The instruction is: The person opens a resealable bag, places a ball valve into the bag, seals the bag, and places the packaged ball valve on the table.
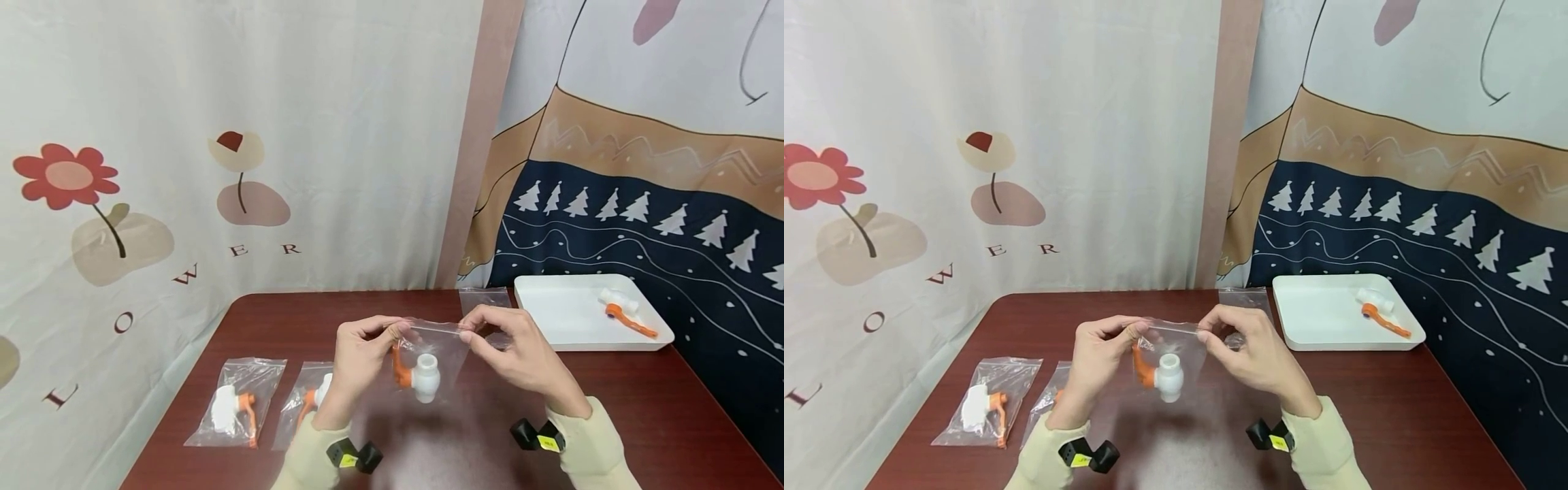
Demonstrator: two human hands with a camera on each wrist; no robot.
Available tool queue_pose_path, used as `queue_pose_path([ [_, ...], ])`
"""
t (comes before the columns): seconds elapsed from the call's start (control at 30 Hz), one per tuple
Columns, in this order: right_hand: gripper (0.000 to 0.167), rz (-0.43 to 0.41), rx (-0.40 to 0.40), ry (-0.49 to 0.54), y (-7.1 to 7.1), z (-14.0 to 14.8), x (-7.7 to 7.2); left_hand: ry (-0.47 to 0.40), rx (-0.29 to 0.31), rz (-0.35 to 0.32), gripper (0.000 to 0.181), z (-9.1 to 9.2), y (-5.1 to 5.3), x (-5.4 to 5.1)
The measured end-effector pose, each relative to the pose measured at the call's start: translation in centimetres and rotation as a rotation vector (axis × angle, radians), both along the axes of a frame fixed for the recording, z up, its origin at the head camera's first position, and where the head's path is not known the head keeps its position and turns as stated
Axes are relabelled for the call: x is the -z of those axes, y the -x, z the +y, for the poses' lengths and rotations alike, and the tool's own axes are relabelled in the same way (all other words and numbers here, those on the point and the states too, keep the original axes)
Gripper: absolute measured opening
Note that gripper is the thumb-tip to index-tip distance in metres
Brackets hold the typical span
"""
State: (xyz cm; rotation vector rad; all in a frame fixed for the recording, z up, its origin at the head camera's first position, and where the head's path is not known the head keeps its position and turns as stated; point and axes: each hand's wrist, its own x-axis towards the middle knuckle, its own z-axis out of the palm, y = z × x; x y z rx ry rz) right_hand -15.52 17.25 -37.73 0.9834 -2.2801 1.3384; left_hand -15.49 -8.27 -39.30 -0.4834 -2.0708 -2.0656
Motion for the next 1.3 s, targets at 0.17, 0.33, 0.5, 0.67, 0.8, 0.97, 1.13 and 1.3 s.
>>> queue_pose_path([
  [0.17, 0.004, -0.127, 0.000, 0.038, -0.3, -0.6, 0.0, -0.002, 0.013, -0.051, 0.017, -0.1, 0.5, 0.2],
  [0.33, 0.003, -0.192, 0.034, 0.045, -0.4, -0.9, 0.0, 0.015, 0.002, -0.099, 0.018, 0.0, 0.8, 0.4],
  [0.5, 0.007, -0.303, -0.007, 0.154, -0.2, -0.4, -0.1, 0.026, 0.107, -0.102, 0.027, 0.1, 0.8, 0.5],
  [0.67, 0.017, -0.423, -0.080, 0.301, 0.0, 0.0, -0.2, -0.021, 0.283, -0.076, 0.038, 0.3, 0.9, 0.9],
  [0.8, 0.022, -0.483, -0.066, 0.353, 0.1, 0.2, -0.4, -0.064, 0.364, -0.079, 0.040, 0.5, 0.8, 1.2],
  [0.97, 0.024, -0.498, -0.044, 0.376, 0.2, 0.4, -0.6, -0.035, 0.345, -0.093, 0.027, 0.9, 1.0, 1.6],
  [1.13, 0.025, -0.482, -0.083, 0.373, 0.5, 0.8, -0.4, 0.008, 0.262, -0.128, 0.025, 1.2, 0.9, 1.5],
  [1.3, 0.026, -0.481, -0.044, 0.324, 1.0, 1.1, 0.1, 0.035, 0.181, -0.177, 0.024, 1.3, 0.8, 1.2],
])
